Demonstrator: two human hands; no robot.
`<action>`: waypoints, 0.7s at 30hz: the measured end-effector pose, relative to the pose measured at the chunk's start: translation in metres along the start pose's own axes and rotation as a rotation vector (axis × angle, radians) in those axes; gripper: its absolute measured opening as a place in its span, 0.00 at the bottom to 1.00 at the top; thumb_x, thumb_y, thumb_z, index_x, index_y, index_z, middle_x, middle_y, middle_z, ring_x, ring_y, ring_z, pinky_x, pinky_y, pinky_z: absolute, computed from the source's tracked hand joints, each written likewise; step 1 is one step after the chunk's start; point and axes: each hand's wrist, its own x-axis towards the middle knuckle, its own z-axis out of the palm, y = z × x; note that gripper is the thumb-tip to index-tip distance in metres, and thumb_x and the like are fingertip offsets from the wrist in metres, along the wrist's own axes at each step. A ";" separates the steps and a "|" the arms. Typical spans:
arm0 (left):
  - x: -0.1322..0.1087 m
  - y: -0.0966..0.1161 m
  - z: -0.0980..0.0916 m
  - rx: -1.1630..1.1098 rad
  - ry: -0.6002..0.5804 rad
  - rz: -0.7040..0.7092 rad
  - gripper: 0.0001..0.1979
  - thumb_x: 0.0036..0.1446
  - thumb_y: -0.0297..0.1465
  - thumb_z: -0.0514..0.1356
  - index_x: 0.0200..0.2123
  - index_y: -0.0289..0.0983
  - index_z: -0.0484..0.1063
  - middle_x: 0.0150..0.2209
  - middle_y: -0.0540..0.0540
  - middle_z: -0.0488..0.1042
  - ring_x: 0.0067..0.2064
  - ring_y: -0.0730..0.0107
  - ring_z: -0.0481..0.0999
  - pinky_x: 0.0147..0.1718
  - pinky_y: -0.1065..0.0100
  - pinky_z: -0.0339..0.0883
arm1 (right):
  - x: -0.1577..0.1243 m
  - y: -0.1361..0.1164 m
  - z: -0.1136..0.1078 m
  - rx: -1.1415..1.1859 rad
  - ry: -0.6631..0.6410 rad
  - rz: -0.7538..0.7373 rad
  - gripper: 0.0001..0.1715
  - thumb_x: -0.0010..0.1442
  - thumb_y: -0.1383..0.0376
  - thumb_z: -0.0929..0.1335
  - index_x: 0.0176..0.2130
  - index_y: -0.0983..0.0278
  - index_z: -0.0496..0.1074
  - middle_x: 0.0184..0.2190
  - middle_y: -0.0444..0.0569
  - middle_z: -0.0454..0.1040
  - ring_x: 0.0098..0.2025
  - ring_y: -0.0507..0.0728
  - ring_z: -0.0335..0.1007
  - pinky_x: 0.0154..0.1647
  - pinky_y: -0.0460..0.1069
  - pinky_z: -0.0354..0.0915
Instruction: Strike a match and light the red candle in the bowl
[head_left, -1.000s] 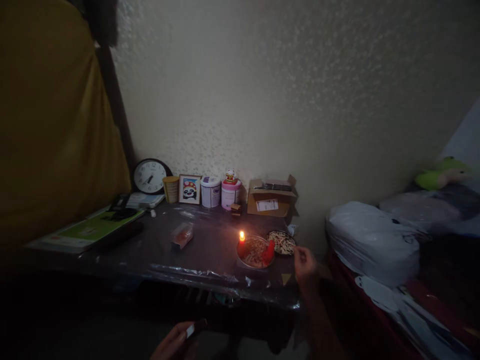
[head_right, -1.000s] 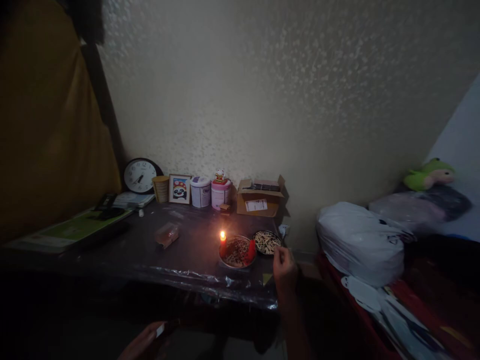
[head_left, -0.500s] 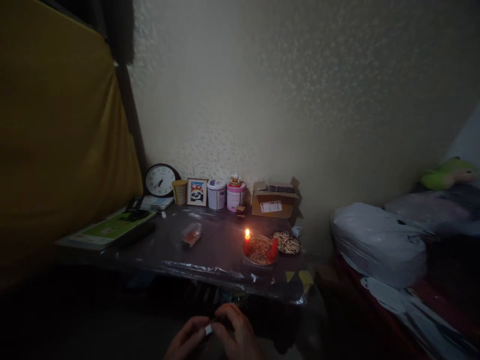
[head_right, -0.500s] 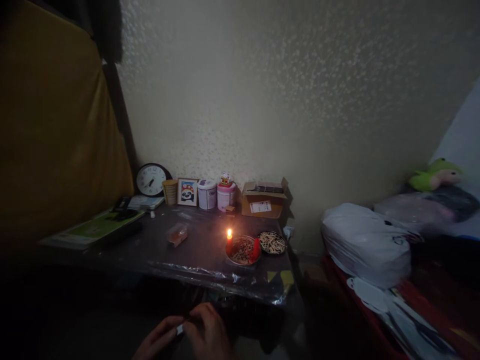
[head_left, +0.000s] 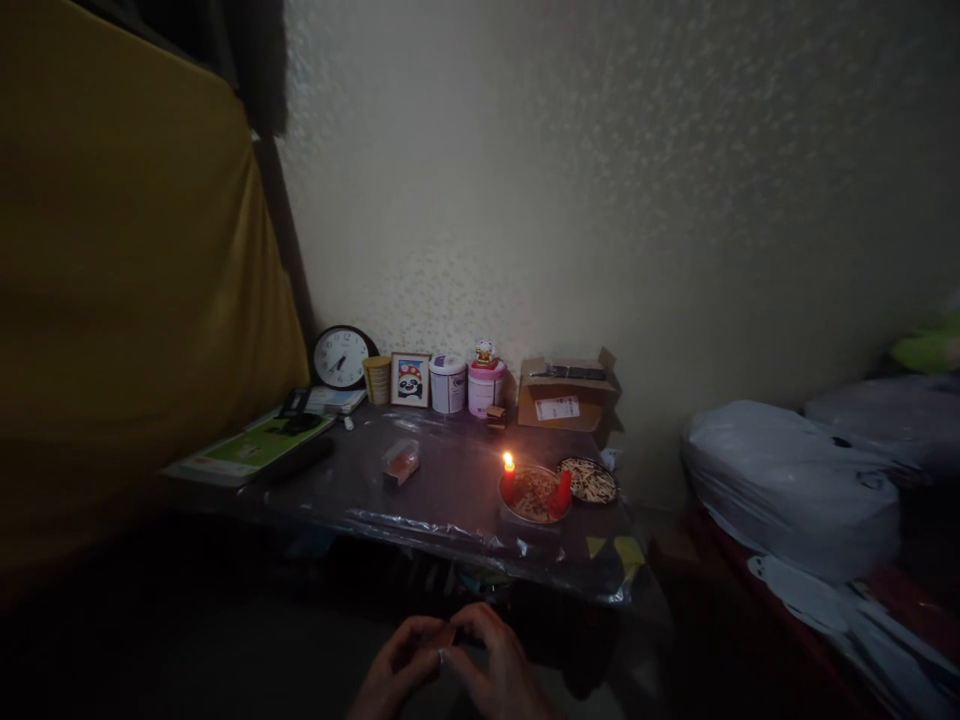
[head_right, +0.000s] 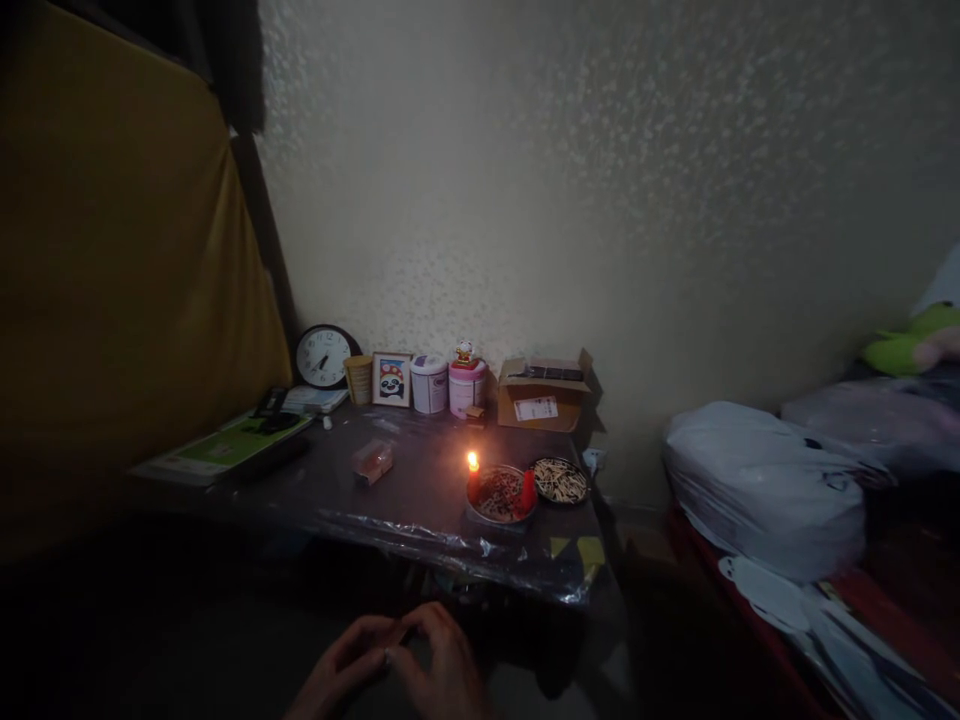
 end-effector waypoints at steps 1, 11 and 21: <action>0.002 -0.004 -0.002 0.002 -0.006 0.003 0.18 0.38 0.40 0.67 0.33 0.36 0.75 0.34 0.44 0.77 0.40 0.57 0.72 0.39 0.64 0.63 | 0.000 0.000 0.000 -0.010 -0.005 -0.007 0.05 0.54 0.67 0.67 0.35 0.61 0.70 0.35 0.44 0.71 0.41 0.53 0.68 0.44 0.46 0.61; 0.008 -0.018 -0.006 -0.054 -0.003 0.016 0.18 0.38 0.39 0.67 0.34 0.37 0.75 0.36 0.43 0.77 0.42 0.56 0.72 0.40 0.64 0.63 | 0.001 -0.004 -0.002 -0.066 -0.014 -0.014 0.08 0.49 0.70 0.70 0.32 0.61 0.70 0.34 0.43 0.72 0.41 0.54 0.67 0.45 0.47 0.60; 0.008 -0.013 -0.001 -0.365 -0.047 -0.153 0.14 0.46 0.39 0.63 0.36 0.38 0.74 0.31 0.45 0.78 0.30 0.66 0.73 0.30 0.68 0.61 | 0.006 -0.003 -0.005 0.077 0.063 0.023 0.08 0.50 0.68 0.69 0.35 0.62 0.71 0.35 0.44 0.73 0.40 0.55 0.68 0.43 0.47 0.61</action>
